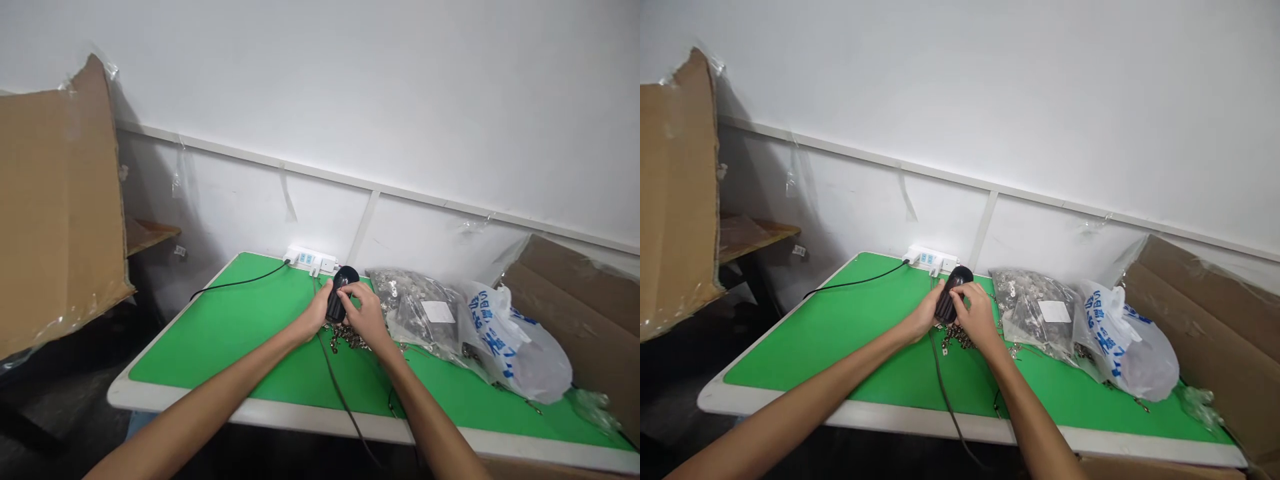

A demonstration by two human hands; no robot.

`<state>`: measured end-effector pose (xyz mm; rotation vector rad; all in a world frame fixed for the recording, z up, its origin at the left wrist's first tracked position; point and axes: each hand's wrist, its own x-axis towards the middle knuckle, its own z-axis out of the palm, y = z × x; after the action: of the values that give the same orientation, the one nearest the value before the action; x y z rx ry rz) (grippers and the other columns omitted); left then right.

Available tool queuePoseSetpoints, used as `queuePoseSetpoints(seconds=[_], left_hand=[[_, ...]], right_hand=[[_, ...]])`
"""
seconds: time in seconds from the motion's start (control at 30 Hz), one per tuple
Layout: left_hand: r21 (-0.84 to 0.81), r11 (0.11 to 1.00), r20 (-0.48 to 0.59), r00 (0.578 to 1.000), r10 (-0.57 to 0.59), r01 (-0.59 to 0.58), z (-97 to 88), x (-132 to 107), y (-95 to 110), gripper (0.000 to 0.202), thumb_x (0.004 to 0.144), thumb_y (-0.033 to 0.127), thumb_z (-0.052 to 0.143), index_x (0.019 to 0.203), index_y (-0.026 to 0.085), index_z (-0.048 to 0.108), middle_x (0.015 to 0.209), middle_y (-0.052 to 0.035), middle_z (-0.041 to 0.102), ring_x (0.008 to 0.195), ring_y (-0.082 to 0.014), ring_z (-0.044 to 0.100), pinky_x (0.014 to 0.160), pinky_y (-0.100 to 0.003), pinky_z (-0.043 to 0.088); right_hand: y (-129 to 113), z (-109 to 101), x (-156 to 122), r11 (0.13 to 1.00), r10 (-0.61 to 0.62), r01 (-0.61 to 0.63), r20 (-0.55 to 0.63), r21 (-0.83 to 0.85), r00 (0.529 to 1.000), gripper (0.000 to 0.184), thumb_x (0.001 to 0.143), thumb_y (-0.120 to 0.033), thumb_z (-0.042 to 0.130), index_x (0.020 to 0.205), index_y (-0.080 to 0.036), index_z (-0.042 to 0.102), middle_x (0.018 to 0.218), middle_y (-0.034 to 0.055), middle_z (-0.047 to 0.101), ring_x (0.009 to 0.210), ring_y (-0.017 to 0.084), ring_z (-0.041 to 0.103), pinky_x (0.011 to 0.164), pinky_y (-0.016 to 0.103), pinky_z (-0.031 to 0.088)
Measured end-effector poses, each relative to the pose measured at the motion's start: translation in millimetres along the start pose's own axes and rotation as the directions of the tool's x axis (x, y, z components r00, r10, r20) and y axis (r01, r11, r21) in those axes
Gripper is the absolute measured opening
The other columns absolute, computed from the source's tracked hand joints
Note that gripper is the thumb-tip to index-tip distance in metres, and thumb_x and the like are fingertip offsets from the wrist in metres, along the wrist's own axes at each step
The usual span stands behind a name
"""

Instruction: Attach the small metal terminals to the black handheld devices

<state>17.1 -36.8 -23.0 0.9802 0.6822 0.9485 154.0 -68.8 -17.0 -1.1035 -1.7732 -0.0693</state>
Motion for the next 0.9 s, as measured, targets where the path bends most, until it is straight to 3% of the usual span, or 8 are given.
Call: queuePoseSetpoints(seconds=[0.13, 0.3, 0.4, 0.53, 0.7, 0.9], left_hand=[[-0.134, 0.983, 0.011, 0.993, -0.121, 0.122, 4.4, -5.7, 12.0, 0.048, 0.106, 0.050, 0.034, 0.090, 0.017, 0.066, 0.063, -0.0026, 0.062, 0.049, -0.0170, 0.058, 0.044, -0.026, 0.045], [-0.256, 0.957, -0.072, 0.984, -0.162, 0.139, 5.6, -4.7, 12.4, 0.025, 0.100, 0.036, 0.054, 0.090, 0.016, 0.065, 0.064, -0.0007, 0.065, 0.052, -0.0136, 0.058, 0.047, -0.021, 0.046], [-0.295, 0.942, -0.090, 0.977, -0.192, 0.157, 4.8, -3.0, 12.4, 0.026, 0.102, 0.034, 0.051, 0.090, 0.016, 0.065, 0.066, -0.0011, 0.066, 0.053, -0.0133, 0.059, 0.048, -0.021, 0.047], [-0.302, 0.936, -0.106, 0.970, -0.219, 0.178, 3.7, -2.8, 16.0, 0.029, 0.102, 0.034, 0.049, 0.087, 0.015, 0.065, 0.064, -0.0015, 0.065, 0.051, -0.0136, 0.058, 0.045, -0.022, 0.045], [-0.304, 0.940, -0.125, 0.972, -0.198, 0.153, 2.9, -3.5, 17.4, 0.019, 0.096, 0.031, 0.058, 0.085, 0.016, 0.063, 0.064, 0.0002, 0.063, 0.048, -0.0123, 0.055, 0.044, -0.021, 0.043], [-0.316, 0.936, -0.100, 0.975, -0.197, 0.157, 1.3, -2.2, 15.0, 0.017, 0.094, 0.029, 0.060, 0.082, 0.016, 0.062, 0.064, 0.0000, 0.063, 0.047, -0.0121, 0.054, 0.043, -0.021, 0.043]], right_hand=[[-2.2, -1.4, 0.5, 0.998, -0.035, 0.036, 0.023, -0.042, 0.999, 0.013, 0.100, -0.026, 0.057, 0.094, -0.023, 0.068, 0.095, 0.0072, 0.073, 0.094, 0.025, 0.065, 0.085, 0.039, 0.051], [-3.9, 3.3, -5.3, 0.991, -0.096, 0.102, 0.068, -0.089, 0.993, 0.021, 0.103, -0.024, 0.048, 0.113, -0.019, 0.066, 0.108, 0.0121, 0.071, 0.104, 0.027, 0.062, 0.094, 0.045, 0.052], [-4.9, 5.6, -8.0, 0.986, -0.114, 0.122, 0.069, -0.115, 0.991, 0.023, 0.103, -0.024, 0.049, 0.120, -0.017, 0.063, 0.114, 0.0143, 0.068, 0.108, 0.028, 0.061, 0.096, 0.047, 0.053], [-5.1, 1.2, -6.4, 0.981, -0.152, 0.162, 0.093, -0.108, 0.984, 0.020, 0.102, -0.025, 0.050, 0.117, -0.019, 0.063, 0.112, 0.0125, 0.069, 0.106, 0.027, 0.062, 0.094, 0.046, 0.053], [-2.6, -8.6, -2.8, 0.959, -0.249, 0.270, 0.191, -0.090, 0.949, 0.020, 0.100, -0.028, 0.057, 0.116, -0.021, 0.066, 0.114, 0.0110, 0.072, 0.109, 0.027, 0.064, 0.097, 0.047, 0.054], [-1.7, -9.5, -3.1, 0.945, -0.281, 0.307, 0.197, -0.114, 0.939, 0.022, 0.099, -0.027, 0.056, 0.119, -0.021, 0.066, 0.117, 0.0117, 0.073, 0.111, 0.028, 0.066, 0.097, 0.049, 0.054]])
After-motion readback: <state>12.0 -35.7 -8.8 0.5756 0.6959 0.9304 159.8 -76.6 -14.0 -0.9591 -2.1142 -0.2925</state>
